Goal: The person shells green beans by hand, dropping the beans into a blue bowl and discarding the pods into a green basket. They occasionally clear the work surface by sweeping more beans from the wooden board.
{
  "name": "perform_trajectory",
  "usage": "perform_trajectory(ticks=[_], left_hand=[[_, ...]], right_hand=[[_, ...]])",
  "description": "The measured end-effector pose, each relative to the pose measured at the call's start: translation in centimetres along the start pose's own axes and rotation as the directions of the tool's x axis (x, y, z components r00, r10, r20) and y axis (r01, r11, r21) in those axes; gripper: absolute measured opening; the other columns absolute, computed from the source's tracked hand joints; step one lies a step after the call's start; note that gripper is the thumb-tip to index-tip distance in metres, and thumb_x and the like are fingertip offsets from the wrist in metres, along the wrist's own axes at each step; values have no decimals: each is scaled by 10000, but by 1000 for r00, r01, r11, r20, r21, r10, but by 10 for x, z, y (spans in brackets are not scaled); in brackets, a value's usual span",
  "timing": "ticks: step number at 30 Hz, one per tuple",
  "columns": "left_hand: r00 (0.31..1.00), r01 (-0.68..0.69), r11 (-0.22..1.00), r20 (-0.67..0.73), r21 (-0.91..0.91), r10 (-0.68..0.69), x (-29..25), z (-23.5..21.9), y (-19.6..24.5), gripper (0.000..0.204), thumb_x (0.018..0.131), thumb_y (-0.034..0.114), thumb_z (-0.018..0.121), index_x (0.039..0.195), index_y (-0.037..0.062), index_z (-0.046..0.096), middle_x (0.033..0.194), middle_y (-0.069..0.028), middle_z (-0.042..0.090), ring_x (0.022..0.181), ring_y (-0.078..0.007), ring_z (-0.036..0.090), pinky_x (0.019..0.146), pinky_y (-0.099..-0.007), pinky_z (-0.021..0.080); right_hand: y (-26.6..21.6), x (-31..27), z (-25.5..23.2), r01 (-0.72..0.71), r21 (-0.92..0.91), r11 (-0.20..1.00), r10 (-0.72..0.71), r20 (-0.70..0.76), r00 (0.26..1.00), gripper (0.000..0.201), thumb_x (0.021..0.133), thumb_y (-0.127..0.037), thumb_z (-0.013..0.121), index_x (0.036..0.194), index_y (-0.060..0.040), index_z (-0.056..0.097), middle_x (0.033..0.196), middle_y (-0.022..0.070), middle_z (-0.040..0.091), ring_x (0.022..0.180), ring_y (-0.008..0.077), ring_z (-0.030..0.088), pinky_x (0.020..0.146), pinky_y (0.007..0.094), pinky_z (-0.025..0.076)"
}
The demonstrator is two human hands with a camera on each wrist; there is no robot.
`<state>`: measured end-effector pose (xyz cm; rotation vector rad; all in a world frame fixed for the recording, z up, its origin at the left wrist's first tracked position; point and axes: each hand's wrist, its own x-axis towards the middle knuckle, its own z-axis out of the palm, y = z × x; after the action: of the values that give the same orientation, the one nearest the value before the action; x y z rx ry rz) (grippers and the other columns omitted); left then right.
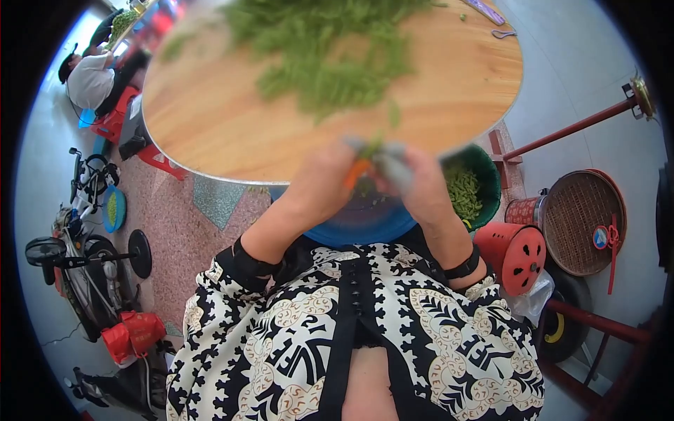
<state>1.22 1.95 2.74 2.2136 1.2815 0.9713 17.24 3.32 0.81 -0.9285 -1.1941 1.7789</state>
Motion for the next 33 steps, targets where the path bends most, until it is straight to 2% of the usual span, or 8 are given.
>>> perform_trajectory(ticks=[11,21,27,28,30,31,32,33], left_hand=[[995,-88,929,65,359,70,-10,-2,-1,199,734,130,578,699,16,419,637,-143,493,598,-307,516,508,-377,408],[981,-192,896,75,401,177,-15,1,-6,193,714,128,588,727,12,435,643,-133,496,595,-291,519,508,-367,413],[985,-171,932,66,320,158,-23,8,-15,196,714,112,581,819,-8,467,645,-137,504,578,-288,520,503,-368,408],[982,-184,952,1,246,190,-23,9,-14,186,720,108,576,830,-2,474,643,-137,507,572,-287,519,495,-355,403],[974,-202,964,-68,174,216,-21,7,-11,177,726,103,572,841,4,481,641,-138,510,566,-286,518,486,-341,398],[979,-173,985,-104,27,175,-19,6,-6,156,736,90,556,846,6,485,637,-137,510,569,-293,519,487,-334,395],[982,-146,982,-136,-121,129,-18,5,-3,136,746,77,540,851,7,489,634,-135,511,573,-299,520,487,-326,392],[982,-147,982,-137,-120,130,-20,6,-8,136,746,77,540,851,7,489,634,-135,511,573,-299,520,487,-326,392]], right_hand=[[-4,-4,3,44,-45,998,-42,41,998,92,798,-58,533,863,6,545,728,10,559,582,44,473,531,166,387],[-4,-9,7,97,-35,995,-96,39,995,57,799,-45,521,833,-5,544,680,-7,533,564,40,445,510,169,358],[1,-5,5,109,-48,993,-104,89,991,44,796,-30,523,831,-6,534,688,-5,529,569,43,446,515,170,362],[3,-5,5,114,-47,992,-109,88,990,44,796,-30,523,831,-6,534,688,-5,529,569,43,446,515,170,362],[9,-3,6,274,39,961,-277,156,948,44,792,-12,522,835,-4,529,708,-1,533,590,45,462,534,174,378],[10,-3,6,274,40,961,-277,156,948,44,792,-12,522,835,-4,529,708,-1,533,590,45,462,534,174,378],[11,-3,5,302,-26,953,-295,153,943,52,793,-5,519,844,0,525,719,0,536,602,49,470,547,181,388],[10,-2,5,331,-92,939,-316,152,937,60,794,1,515,853,3,522,730,1,539,613,53,477,560,187,398]])
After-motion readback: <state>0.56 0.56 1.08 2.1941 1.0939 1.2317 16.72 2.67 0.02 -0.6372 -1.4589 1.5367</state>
